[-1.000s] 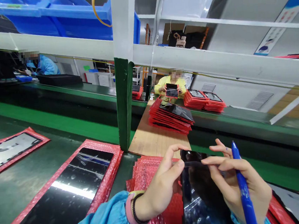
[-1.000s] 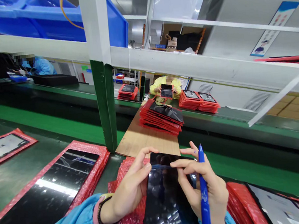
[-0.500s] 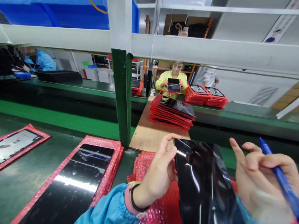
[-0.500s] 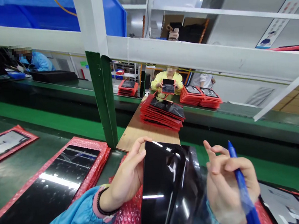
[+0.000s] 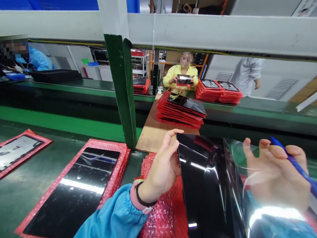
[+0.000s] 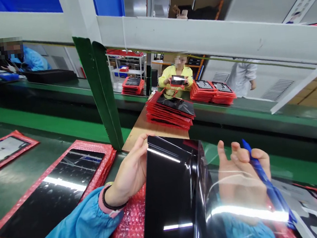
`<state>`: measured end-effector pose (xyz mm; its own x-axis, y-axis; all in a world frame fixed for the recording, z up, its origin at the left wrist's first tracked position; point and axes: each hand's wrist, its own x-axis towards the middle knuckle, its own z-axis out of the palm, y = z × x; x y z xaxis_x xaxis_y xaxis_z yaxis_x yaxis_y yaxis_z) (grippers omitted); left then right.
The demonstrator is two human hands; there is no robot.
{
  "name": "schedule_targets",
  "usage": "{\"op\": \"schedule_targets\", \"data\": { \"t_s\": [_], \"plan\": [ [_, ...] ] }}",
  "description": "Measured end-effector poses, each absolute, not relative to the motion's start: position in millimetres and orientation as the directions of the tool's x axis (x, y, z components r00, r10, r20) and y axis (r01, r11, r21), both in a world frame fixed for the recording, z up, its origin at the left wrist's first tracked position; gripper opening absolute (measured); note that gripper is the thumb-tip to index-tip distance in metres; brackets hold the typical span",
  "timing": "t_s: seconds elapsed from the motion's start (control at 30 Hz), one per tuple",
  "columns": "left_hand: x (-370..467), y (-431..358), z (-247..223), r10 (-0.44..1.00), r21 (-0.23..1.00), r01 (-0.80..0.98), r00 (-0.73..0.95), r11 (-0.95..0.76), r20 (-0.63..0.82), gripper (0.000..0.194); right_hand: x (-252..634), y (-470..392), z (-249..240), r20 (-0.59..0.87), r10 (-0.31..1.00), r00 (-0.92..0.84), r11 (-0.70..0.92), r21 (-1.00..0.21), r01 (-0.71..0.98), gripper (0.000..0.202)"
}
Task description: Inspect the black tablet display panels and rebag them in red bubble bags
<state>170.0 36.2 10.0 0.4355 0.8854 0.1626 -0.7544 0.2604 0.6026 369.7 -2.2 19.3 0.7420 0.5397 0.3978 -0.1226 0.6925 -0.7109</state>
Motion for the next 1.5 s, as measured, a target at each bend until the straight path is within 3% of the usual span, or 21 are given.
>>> {"op": "schedule_targets", "data": {
  "t_s": [0.1, 0.33, 0.43, 0.6, 0.7, 0.83, 0.93, 1.1, 1.27, 1.5],
  "plan": [
    [168.7, 35.9, 9.9, 0.884, 0.628, -0.731, 0.446, 0.267, 0.144, 0.017, 372.8, -3.1, 15.5, 0.394, 0.589, 0.706, 0.722, -0.648, -0.241, 0.032],
    [169.2, 38.1, 9.5, 0.886, 0.638, -0.722, 0.444, 0.268, 0.13, 0.019, 368.4, -4.1, 16.2, 0.46, 0.591, 0.662, 0.72, -0.671, -0.176, 0.03],
    [170.8, 38.7, 8.8, 0.892, 0.633, -0.729, 0.432, 0.26, 0.131, 0.017, 357.7, -5.7, 20.0, 0.536, 0.592, 0.601, 0.702, -0.71, -0.058, 0.029],
    [172.7, 41.8, 4.0, 0.911, 0.641, -0.733, 0.392, 0.227, 0.127, 0.018, 345.4, -16.0, 18.6, 0.68, 0.548, 0.487, 0.629, -0.719, 0.295, 0.039],
    [171.5, 44.2, 0.7, 0.933, 0.67, -0.718, 0.345, 0.19, 0.105, 0.02, 350.0, -26.9, 5.8, 0.587, 0.626, 0.513, 0.537, -0.802, 0.262, 0.046],
    [166.3, 43.2, -2.6, 0.953, 0.749, -0.647, 0.294, 0.142, 0.073, 0.024, 359.6, -36.1, -24.6, 0.175, 0.879, 0.443, 0.229, -0.971, -0.071, 0.035],
    [151.1, 38.7, -10.2, 0.96, 0.803, -0.579, 0.28, 0.143, 0.031, 0.031, 356.7, -35.3, -45.1, -0.017, 0.889, 0.458, 0.071, -0.982, -0.174, 0.04],
    [95.3, 24.9, -44.5, 0.973, 0.906, -0.372, 0.181, 0.205, -0.146, 0.047, 338.5, -35.1, -68.0, 0.005, 0.914, 0.406, 0.076, -0.985, -0.157, 0.039],
    [60.4, 5.5, -74.8, 0.875, 0.888, -0.154, 0.308, 0.432, -0.372, 0.029, 326.7, -40.4, -86.7, 0.073, 0.935, 0.347, 0.102, -0.993, -0.066, 0.029],
    [67.8, 3.1, -69.1, 0.845, 0.893, -0.043, 0.346, 0.448, -0.407, 0.027, 312.8, -47.8, -97.2, 0.191, 0.929, 0.315, 0.173, -0.981, 0.086, 0.039]
  ]
}}
